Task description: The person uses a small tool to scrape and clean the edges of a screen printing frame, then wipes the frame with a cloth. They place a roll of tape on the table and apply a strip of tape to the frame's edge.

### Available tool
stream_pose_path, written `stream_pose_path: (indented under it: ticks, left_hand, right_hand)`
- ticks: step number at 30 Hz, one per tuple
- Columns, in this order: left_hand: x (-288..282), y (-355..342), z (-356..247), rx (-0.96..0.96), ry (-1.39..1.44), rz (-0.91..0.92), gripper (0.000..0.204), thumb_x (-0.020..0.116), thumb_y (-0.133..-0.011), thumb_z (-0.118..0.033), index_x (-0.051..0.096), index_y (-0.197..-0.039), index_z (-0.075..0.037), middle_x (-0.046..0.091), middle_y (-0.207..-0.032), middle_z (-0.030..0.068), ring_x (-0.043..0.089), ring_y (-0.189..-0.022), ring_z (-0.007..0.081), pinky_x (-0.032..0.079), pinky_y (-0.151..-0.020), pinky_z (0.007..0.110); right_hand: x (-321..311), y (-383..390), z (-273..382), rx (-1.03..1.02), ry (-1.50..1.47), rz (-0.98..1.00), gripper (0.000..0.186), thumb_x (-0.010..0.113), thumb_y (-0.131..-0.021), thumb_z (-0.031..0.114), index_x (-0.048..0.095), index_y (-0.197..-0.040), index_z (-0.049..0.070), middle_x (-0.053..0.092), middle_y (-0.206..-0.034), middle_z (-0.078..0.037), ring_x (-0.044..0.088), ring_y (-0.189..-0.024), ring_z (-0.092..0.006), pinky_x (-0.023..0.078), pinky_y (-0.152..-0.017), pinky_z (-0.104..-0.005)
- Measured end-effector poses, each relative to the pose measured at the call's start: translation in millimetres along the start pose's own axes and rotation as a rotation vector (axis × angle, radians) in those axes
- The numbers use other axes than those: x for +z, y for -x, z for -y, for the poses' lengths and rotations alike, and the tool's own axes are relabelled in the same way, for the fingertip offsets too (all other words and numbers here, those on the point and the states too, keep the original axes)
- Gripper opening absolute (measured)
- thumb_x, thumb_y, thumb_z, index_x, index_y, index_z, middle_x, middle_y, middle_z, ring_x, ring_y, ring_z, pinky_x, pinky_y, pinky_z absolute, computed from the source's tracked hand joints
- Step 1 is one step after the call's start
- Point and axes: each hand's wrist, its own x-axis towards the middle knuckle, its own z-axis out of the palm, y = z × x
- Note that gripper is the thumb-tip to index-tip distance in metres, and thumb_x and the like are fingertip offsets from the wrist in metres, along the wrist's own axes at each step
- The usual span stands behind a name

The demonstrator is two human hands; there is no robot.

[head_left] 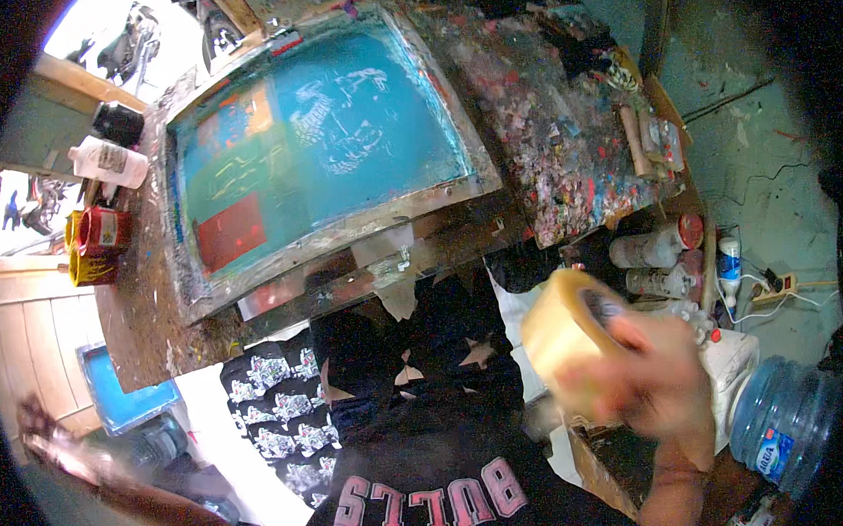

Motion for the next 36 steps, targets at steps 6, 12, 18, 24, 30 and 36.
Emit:
stream_pose_path:
  ticks: [6, 12, 18, 24, 30, 36]
  left_hand:
    - [-84, -54, 26, -0.051, 0.564, 0.352, 0.018, 0.054, -0.093, -0.022, 0.055, -0.084, -0.007, 0.056, -0.099, 0.0097, 0.048, -0.098, 0.0231, 0.035, -0.098, 0.043]
    - [-60, -39, 41, 0.045, 0.471, 0.322, 0.012, 0.045, -0.097, -0.006, 0.056, -0.101, -0.004, 0.054, -0.112, 0.013, 0.045, -0.125, 0.0271, 0.028, -0.113, 0.049]
    - [6, -7, 57, -0.271, 0.327, 0.562, 0.035, 0.033, -0.101, 0.0, 0.039, -0.136, 0.0, 0.041, -0.142, 0.0124, 0.031, -0.139, 0.0251, 0.015, -0.122, 0.045]
    - [87, -3, 43, -0.198, 0.132, 0.142, 0.036, 0.045, -0.1, -0.011, 0.045, -0.134, -0.001, 0.035, -0.15, 0.0129, 0.029, -0.141, 0.0283, 0.02, -0.12, 0.047]
    - [107, 3, 10, -0.143, 1.353, 0.735, 0.026, 0.055, -0.097, -0.017, 0.055, -0.117, -0.001, 0.034, -0.147, 0.0131, 0.032, -0.134, 0.0286, 0.026, -0.116, 0.049]
    - [87, 8, 28, -0.172, 0.769, 0.198, 0.029, 0.046, -0.097, -0.007, 0.046, -0.124, 0.004, 0.036, -0.119, 0.0116, 0.037, -0.11, 0.0257, 0.029, -0.114, 0.044]
  right_hand:
    - [-75, -32, 73, -0.081, 0.049, 0.008, 0.023, 0.077, -0.076, 0.03, 0.071, -0.096, 0.02, 0.058, -0.078, -0.004, 0.058, -0.067, -0.0182, 0.041, -0.051, -0.03]
    - [-76, -47, 56, -0.254, 0.103, 0.099, 0.027, 0.078, -0.075, 0.028, 0.07, -0.097, 0.014, 0.058, -0.082, -0.008, 0.058, -0.07, -0.0192, 0.042, -0.054, -0.0323]
    - [-12, -71, -31, 0.286, 0.157, -0.332, 0.017, 0.067, -0.087, 0.008, 0.071, -0.102, 0.003, 0.062, -0.077, -0.011, 0.054, -0.062, -0.0209, 0.041, -0.056, -0.0336]
    - [55, -67, -167, 0.303, 0.563, -0.476, 0.03, 0.072, -0.085, 0.027, 0.071, -0.113, 0.016, 0.056, -0.077, -0.016, 0.058, -0.064, -0.0335, 0.046, -0.056, -0.044]
    - [86, -84, -170, 0.461, 0.693, -0.341, 0.058, 0.063, -0.09, 0.039, 0.045, -0.143, 0.025, 0.054, -0.094, -0.021, 0.061, -0.071, -0.04, 0.05, -0.06, -0.0488]
    - [67, -89, -116, 0.479, 0.734, -0.485, 0.076, 0.069, -0.086, 0.036, 0.037, -0.143, -0.002, 0.057, -0.12, -0.021, 0.056, -0.101, -0.04, 0.044, -0.094, -0.049]
